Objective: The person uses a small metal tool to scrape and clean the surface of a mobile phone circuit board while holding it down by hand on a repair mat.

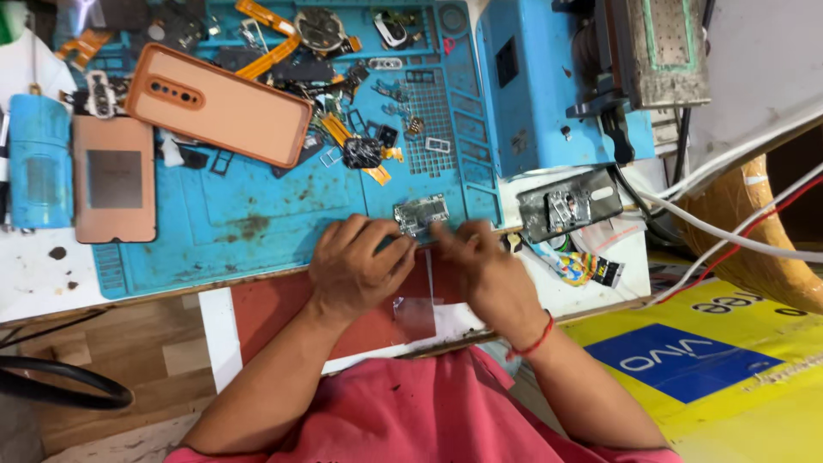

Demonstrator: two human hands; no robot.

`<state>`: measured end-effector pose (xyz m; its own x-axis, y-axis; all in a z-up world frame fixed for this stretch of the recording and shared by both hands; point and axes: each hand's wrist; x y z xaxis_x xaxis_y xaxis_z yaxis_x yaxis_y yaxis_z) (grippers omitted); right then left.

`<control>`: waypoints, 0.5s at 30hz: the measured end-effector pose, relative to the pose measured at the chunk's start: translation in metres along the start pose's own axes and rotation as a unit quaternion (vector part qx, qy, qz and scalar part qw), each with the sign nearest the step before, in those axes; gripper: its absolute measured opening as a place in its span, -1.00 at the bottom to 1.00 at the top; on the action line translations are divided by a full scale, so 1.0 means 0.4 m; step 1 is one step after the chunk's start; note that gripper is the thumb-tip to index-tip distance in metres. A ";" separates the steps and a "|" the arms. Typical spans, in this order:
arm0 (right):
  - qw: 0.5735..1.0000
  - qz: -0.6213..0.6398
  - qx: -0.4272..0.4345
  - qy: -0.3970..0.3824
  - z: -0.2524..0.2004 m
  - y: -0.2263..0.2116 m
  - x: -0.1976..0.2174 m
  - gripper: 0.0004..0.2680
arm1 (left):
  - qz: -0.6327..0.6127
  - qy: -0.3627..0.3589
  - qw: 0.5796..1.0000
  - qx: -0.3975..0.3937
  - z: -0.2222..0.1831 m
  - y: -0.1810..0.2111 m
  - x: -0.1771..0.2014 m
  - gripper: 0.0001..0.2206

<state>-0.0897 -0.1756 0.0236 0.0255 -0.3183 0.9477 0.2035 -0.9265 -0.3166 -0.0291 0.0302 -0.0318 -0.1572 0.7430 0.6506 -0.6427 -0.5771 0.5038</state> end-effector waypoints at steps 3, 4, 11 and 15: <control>0.999 -0.008 0.044 0.000 0.005 -0.008 0.003 -0.59 | -0.003 0.014 1.000 -0.021 0.011 -0.004 -0.002 -0.92; 1.000 -0.017 0.019 0.007 0.019 0.008 0.005 -0.59 | -0.004 0.014 1.000 -0.021 0.011 -0.007 -0.004 -0.92; 0.998 -0.033 -0.047 -0.036 0.016 0.017 0.005 -0.57 | -0.003 0.003 1.000 -0.027 0.002 -0.006 -0.004 -0.93; 0.998 0.032 0.045 -0.011 -0.009 -0.009 -0.024 -0.53 | 0.013 -0.004 0.999 -0.032 0.008 -0.009 -0.003 -0.92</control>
<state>-0.0941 -0.1698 0.0153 0.0621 -0.3712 0.9265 0.2887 -0.8819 -0.3727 -0.0240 0.0302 -0.0327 -0.1681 0.7254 0.6675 -0.6853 -0.5727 0.4499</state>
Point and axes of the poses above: each hand's wrist, its own z-axis towards the middle knuckle, its own x-axis out of the back of the hand, y = z × x, and after that the axes turned 5 degrees about x, right-handed
